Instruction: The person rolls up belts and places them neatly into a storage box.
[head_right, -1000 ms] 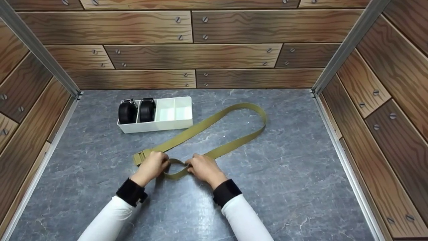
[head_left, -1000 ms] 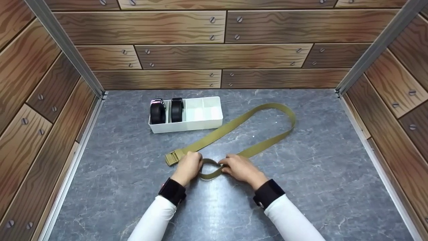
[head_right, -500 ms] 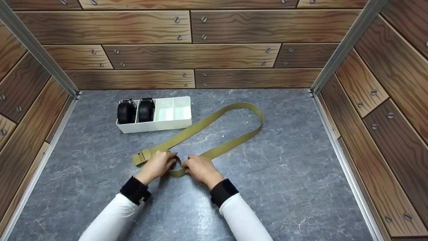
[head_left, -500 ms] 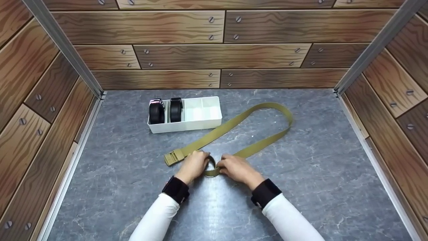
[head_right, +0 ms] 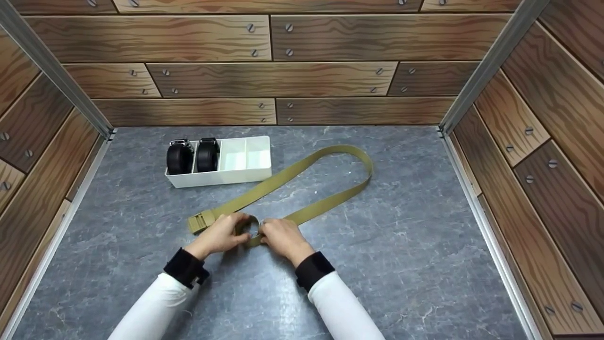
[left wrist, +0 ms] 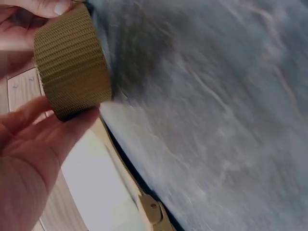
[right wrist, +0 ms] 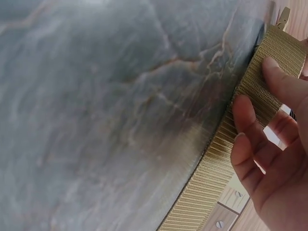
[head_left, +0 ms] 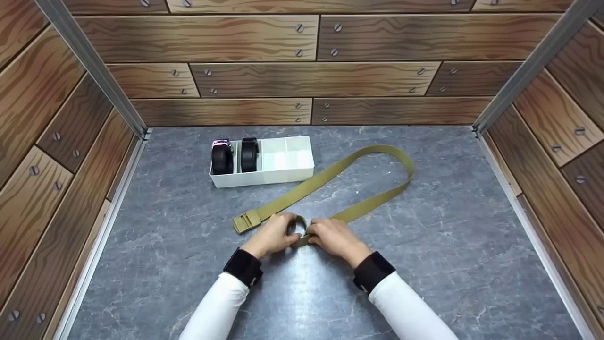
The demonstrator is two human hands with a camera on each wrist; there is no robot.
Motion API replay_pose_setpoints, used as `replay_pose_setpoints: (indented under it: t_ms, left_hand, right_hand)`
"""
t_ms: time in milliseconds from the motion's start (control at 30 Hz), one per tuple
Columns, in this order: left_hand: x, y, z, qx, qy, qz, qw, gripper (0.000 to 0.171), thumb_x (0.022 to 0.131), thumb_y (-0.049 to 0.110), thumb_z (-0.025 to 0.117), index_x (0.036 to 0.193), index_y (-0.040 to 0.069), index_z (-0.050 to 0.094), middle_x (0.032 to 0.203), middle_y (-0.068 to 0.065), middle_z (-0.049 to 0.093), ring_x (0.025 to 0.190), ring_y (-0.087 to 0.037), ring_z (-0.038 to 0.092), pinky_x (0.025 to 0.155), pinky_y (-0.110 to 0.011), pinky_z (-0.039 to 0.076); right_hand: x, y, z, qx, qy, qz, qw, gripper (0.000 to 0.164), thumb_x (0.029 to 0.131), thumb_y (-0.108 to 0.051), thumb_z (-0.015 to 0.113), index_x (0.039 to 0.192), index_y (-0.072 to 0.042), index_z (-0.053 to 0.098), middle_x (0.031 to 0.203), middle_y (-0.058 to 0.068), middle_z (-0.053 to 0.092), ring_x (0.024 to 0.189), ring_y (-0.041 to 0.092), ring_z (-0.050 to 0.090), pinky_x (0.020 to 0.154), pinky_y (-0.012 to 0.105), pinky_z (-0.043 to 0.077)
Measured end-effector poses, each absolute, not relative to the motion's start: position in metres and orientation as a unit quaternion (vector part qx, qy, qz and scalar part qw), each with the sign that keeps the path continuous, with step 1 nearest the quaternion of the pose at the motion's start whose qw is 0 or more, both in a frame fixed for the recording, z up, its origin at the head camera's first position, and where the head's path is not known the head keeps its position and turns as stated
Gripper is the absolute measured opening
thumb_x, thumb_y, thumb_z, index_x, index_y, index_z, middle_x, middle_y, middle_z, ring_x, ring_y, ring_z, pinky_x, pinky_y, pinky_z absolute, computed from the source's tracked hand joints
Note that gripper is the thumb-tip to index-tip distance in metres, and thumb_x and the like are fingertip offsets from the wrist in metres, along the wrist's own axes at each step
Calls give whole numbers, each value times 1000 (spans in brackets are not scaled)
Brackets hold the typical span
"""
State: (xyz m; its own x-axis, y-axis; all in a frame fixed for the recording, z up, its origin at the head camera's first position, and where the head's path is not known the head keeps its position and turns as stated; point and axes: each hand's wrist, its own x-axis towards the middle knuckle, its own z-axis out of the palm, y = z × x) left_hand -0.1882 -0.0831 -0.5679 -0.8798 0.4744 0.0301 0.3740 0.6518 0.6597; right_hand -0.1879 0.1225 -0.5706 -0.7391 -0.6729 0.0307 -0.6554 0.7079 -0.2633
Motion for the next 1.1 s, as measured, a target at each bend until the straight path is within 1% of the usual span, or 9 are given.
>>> replay_pose_setpoints:
  t_ms: [100, 200, 300, 400, 567, 700, 767, 900, 1100]
  left_hand:
    - [-187, -84, -568, 236, 903, 349, 88, 51, 79, 26, 81, 118, 1, 59, 106, -12, 66, 93, -25, 64, 81, -36, 52]
    - [-187, -82, -569, 229, 909, 338, 82, 65, 72, 30, 86, 121, 1, 55, 109, -13, 64, 96, -26, 62, 84, -38, 51]
    - [-187, -79, -571, 223, 919, 317, 69, 63, 72, 29, 86, 119, 1, 55, 106, -13, 64, 92, -25, 62, 80, -39, 52]
    - [-187, -77, -571, 224, 921, 313, 61, 56, 72, 28, 86, 113, 2, 58, 103, -12, 64, 89, -24, 62, 78, -37, 53]
    - [-188, -75, -571, 241, 916, 317, 53, 51, 74, 26, 85, 112, 2, 62, 104, -12, 65, 91, -23, 63, 81, -36, 53]
    - [-189, -75, -573, 262, 910, 318, 51, 49, 76, 24, 84, 113, 1, 62, 105, -12, 65, 94, -24, 64, 84, -35, 52]
    - [-190, -75, -575, 270, 906, 322, 53, 48, 76, 22, 84, 113, 0, 62, 105, -12, 66, 95, -25, 64, 84, -34, 52]
    - [-191, -75, -576, 276, 902, 327, 56, 48, 77, 22, 83, 114, 2, 61, 105, -11, 66, 95, -24, 64, 83, -33, 52]
    - [-188, -76, -571, 266, 916, 298, 47, 49, 78, 29, 83, 115, 4, 63, 104, -11, 65, 90, -23, 63, 78, -34, 53]
  right_hand:
    - [-188, 121, -572, -357, 925, -126, 33, 5, 86, -23, 74, 89, -19, 72, 85, -4, 60, 72, 16, 59, 64, 35, 49]
    - [-188, 120, -572, -358, 925, -125, 29, 5, 86, -25, 75, 87, -21, 72, 84, -5, 60, 71, 15, 58, 62, 33, 48]
    - [-189, 119, -573, -361, 922, -133, 32, 5, 86, -24, 75, 88, -20, 72, 84, -5, 60, 71, 15, 58, 64, 33, 49]
    - [-191, 120, -573, -365, 915, -165, 46, 5, 86, -18, 75, 88, -15, 72, 84, -2, 62, 73, 16, 60, 66, 33, 51]
    - [-194, 125, -574, -343, 906, -237, 76, 7, 87, -10, 72, 90, -6, 67, 84, 3, 64, 75, 16, 61, 69, 31, 52]
    - [-195, 129, -575, -331, 899, -274, 78, 16, 88, -8, 71, 96, -6, 57, 86, 4, 62, 75, 16, 60, 66, 31, 52]
    - [-194, 131, -576, -340, 895, -280, 69, 22, 88, -7, 71, 102, -5, 55, 91, 5, 63, 80, 18, 61, 69, 32, 53]
    - [-194, 133, -576, -354, 892, -275, 55, 28, 86, -7, 73, 111, -6, 60, 100, 5, 66, 91, 20, 64, 79, 36, 53]
    - [-193, 131, -571, -364, 899, -241, 35, 24, 84, -7, 75, 107, -8, 69, 99, 3, 67, 91, 20, 65, 81, 37, 53]
